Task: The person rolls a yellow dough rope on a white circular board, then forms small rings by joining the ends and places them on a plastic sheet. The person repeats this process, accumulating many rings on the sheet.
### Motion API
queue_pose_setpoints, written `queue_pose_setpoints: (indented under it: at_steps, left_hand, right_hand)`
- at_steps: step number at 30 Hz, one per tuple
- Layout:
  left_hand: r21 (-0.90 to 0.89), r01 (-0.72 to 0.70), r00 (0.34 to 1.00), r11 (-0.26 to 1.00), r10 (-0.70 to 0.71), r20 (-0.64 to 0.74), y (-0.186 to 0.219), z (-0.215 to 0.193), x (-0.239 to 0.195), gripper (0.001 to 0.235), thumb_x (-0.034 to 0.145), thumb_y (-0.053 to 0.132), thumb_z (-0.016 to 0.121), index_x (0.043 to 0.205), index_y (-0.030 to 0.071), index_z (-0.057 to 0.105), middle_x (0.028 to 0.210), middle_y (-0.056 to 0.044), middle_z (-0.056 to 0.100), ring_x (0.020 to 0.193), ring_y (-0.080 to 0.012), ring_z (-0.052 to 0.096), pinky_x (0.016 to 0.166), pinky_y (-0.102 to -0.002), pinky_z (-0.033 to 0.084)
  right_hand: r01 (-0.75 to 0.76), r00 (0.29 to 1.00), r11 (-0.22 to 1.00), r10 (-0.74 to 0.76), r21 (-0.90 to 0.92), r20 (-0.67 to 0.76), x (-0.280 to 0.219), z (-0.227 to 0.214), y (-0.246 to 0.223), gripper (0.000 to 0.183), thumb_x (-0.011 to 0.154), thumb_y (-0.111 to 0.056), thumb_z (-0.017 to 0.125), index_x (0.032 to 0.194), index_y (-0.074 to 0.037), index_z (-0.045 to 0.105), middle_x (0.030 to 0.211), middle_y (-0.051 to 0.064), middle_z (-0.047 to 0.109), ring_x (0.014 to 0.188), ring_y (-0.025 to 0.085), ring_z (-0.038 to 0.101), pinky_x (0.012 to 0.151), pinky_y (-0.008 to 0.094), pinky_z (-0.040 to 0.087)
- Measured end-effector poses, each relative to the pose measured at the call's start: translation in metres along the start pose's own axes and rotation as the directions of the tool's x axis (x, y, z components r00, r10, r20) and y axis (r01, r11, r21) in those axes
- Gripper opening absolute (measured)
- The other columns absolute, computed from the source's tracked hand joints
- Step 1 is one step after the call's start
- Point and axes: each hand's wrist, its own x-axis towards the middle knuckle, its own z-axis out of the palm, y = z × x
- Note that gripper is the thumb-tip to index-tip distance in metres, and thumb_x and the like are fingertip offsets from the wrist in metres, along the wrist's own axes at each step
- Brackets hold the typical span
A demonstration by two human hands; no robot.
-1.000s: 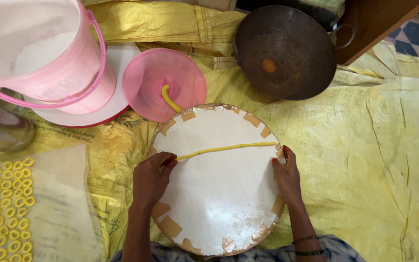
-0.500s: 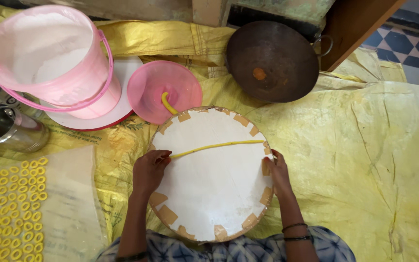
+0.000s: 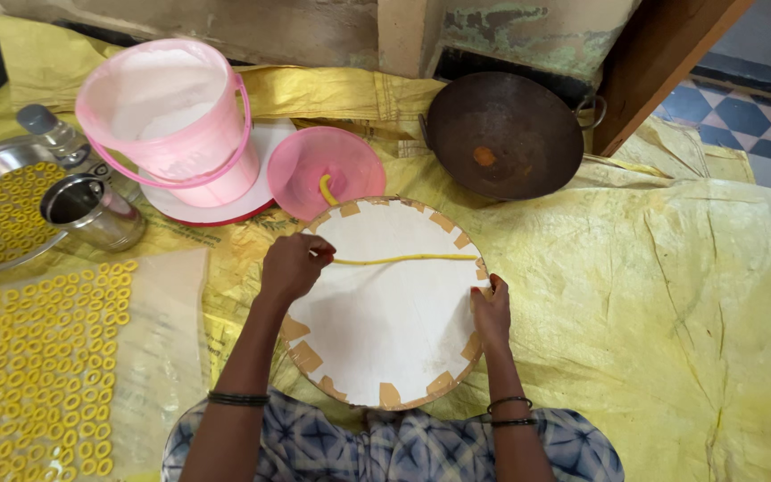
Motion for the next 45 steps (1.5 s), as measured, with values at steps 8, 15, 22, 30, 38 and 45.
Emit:
queue_pose_setpoints:
  at_steps: [8, 15, 22, 30, 38, 45]
  left_hand:
    - [-0.024, 0.011, 1.0, 1.0, -0.011, 0.001, -0.035, 0.014, -0.006, 0.016, 0.082, 0.022, 0.079, 0.098, 0.018, 0.083, 0.091, -0.006, 0.08, 0.081, -0.022, 0.076, 0.074, -0.036, 0.058]
    - [0.016, 0.164, 0.986, 0.986, -0.164, 0.013, -0.082, 0.034, -0.003, 0.021, 0.081, 0.023, 0.08, 0.101, 0.022, 0.084, 0.096, -0.005, 0.081, 0.086, -0.0229, 0.076, 0.079, -0.037, 0.06]
    - [0.23, -0.187, 0.924, 0.955, 0.25, -0.289, -0.034, 0.115, 0.015, 0.051, 0.096, 0.035, 0.065, 0.138, 0.005, 0.059, 0.147, -0.019, 0.055, 0.138, -0.0359, 0.047, 0.116, -0.05, 0.036]
    - [0.198, -0.352, 0.919, 0.915, 0.378, -0.114, 0.107, 0.242, 0.023, 0.087, 0.1, 0.061, 0.043, 0.16, 0.001, 0.024, 0.169, -0.021, 0.017, 0.157, -0.0337, 0.013, 0.124, -0.056, 0.006]
    - [0.319, -0.227, 0.943, 0.92, 0.29, -0.165, 0.133, 0.264, 0.083, 0.089, 0.099, 0.066, 0.033, 0.16, 0.003, 0.02, 0.169, -0.019, 0.014, 0.157, -0.0308, 0.009, 0.123, -0.057, 0.002]
    - [0.263, -0.381, 0.901, 0.886, 0.42, -0.108, 0.126, 0.26, 0.06, 0.087, 0.1, 0.061, 0.04, 0.159, -0.001, 0.024, 0.17, -0.018, 0.018, 0.158, -0.0295, 0.013, 0.126, -0.053, 0.005]
  right_hand:
    - [-0.017, 0.999, 0.999, 0.015, -0.05, -0.035, -0.009, 0.001, -0.018, 0.061, 0.094, -0.023, 0.065, 0.149, -0.009, 0.044, 0.152, 0.014, 0.051, 0.138, 0.031, 0.051, 0.113, 0.04, 0.039]
    - [-0.096, 0.995, 0.992, 0.093, 0.087, 0.033, -0.006, 0.001, -0.003, 0.061, 0.094, -0.023, 0.062, 0.151, -0.01, 0.043, 0.152, 0.012, 0.053, 0.135, 0.029, 0.055, 0.111, 0.039, 0.043]
    - [0.072, 0.997, 0.997, -0.071, 0.032, -0.015, -0.004, -0.027, 0.001, 0.06, 0.099, -0.025, 0.06, 0.153, -0.009, 0.04, 0.161, 0.013, 0.04, 0.146, 0.027, 0.039, 0.116, 0.039, 0.033]
    - [-0.325, 0.945, 0.88, 0.288, 0.346, 0.154, 0.017, -0.029, 0.024, 0.073, 0.097, -0.056, 0.042, 0.153, -0.01, 0.043, 0.157, 0.013, 0.05, 0.142, 0.033, 0.048, 0.112, 0.051, 0.039]
    - [-0.28, 0.947, 0.901, 0.203, 0.331, 0.248, 0.012, 0.0, 0.024, 0.092, 0.097, -0.073, 0.025, 0.157, -0.005, 0.036, 0.159, 0.015, 0.043, 0.146, 0.028, 0.04, 0.118, 0.041, 0.029]
    - [-0.402, 0.907, 0.769, 0.259, 0.497, 0.332, 0.011, -0.004, 0.009, 0.086, 0.1, -0.067, 0.02, 0.153, -0.003, 0.045, 0.149, 0.015, 0.057, 0.135, 0.028, 0.054, 0.113, 0.04, 0.039]
